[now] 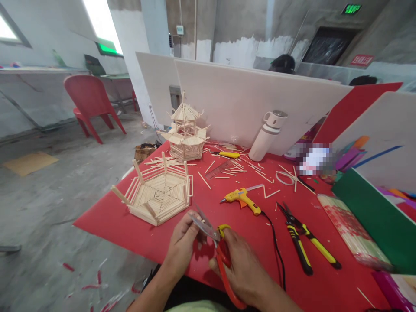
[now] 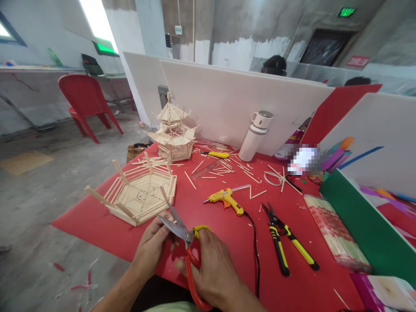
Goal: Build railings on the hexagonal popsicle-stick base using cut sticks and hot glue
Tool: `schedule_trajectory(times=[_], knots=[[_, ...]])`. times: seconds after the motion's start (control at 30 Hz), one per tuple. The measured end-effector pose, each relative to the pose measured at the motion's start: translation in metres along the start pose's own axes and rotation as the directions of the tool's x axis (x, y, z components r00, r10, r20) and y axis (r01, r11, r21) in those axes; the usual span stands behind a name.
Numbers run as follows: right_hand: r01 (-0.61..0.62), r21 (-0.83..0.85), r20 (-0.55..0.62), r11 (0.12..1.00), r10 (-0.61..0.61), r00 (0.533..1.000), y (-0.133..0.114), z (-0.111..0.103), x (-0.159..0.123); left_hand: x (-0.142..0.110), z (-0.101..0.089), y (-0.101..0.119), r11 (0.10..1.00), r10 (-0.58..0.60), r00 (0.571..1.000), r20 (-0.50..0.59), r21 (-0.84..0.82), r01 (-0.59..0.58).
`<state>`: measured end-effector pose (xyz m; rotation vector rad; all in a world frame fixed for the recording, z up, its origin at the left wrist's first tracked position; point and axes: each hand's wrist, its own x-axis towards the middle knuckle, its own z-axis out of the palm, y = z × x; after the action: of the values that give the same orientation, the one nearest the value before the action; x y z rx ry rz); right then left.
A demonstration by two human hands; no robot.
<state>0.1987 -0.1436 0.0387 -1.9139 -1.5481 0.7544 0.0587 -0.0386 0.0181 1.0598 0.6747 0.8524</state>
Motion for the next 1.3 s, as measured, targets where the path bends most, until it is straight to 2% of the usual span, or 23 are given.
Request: schedule_trajectory(times=[0.23, 0.4, 0.5, 0.6, 0.73, 0.87, 1.0, 1.13, 1.3], knots=[[0.003, -0.044, 0.014, 0.999, -0.002, 1.0, 0.005, 0.007, 0.003, -0.003, 0.006, -0.003, 0.999, 0.034, 0.999, -0.009, -0.007, -0.034], [0.003, 0.013, 0.01, 1.0, -0.004, 1.0, 0.009, 0.011, 0.002, -0.012, 0.016, -0.012, 0.995, 0.043, 0.987, -0.157, -0.084, -0.057], [0.011, 0.038, -0.009, 0.999, -0.01, 1.0, 0.007, 0.013, 0.0, -0.014, 0.023, -0.012, 0.987, -0.011, 0.965, -0.264, -0.156, -0.031], [-0.007, 0.054, -0.02, 0.999, 0.008, 1.0, 0.005, 0.014, 0.0, -0.013, 0.03, -0.008, 0.978, -0.062, 0.948, -0.313, -0.21, -0.005], [-0.027, 0.041, -0.066, 0.999, 0.03, 0.997, 0.003, 0.016, 0.002, -0.011, 0.033, -0.002, 0.97, -0.092, 0.941, -0.326, -0.243, 0.01], [0.019, 0.02, -0.116, 1.0, -0.017, 0.993, 0.0, 0.013, 0.002, -0.009, 0.034, 0.005, 0.972, -0.079, 0.957, -0.28, -0.236, 0.011], [0.046, 0.023, -0.113, 0.999, -0.044, 0.993, 0.001, 0.012, 0.002, -0.009, 0.034, 0.008, 0.971, -0.088, 0.967, -0.238, -0.238, 0.029], [0.01, 0.034, -0.052, 0.999, -0.008, 0.999, 0.005, 0.016, 0.003, -0.01, 0.037, 0.005, 0.964, -0.09, 0.954, -0.284, -0.267, 0.012], [-0.016, 0.005, -0.061, 1.0, 0.016, 0.998, 0.005, 0.018, 0.004, -0.011, 0.043, 0.005, 0.951, -0.097, 0.928, -0.359, -0.309, -0.021]])
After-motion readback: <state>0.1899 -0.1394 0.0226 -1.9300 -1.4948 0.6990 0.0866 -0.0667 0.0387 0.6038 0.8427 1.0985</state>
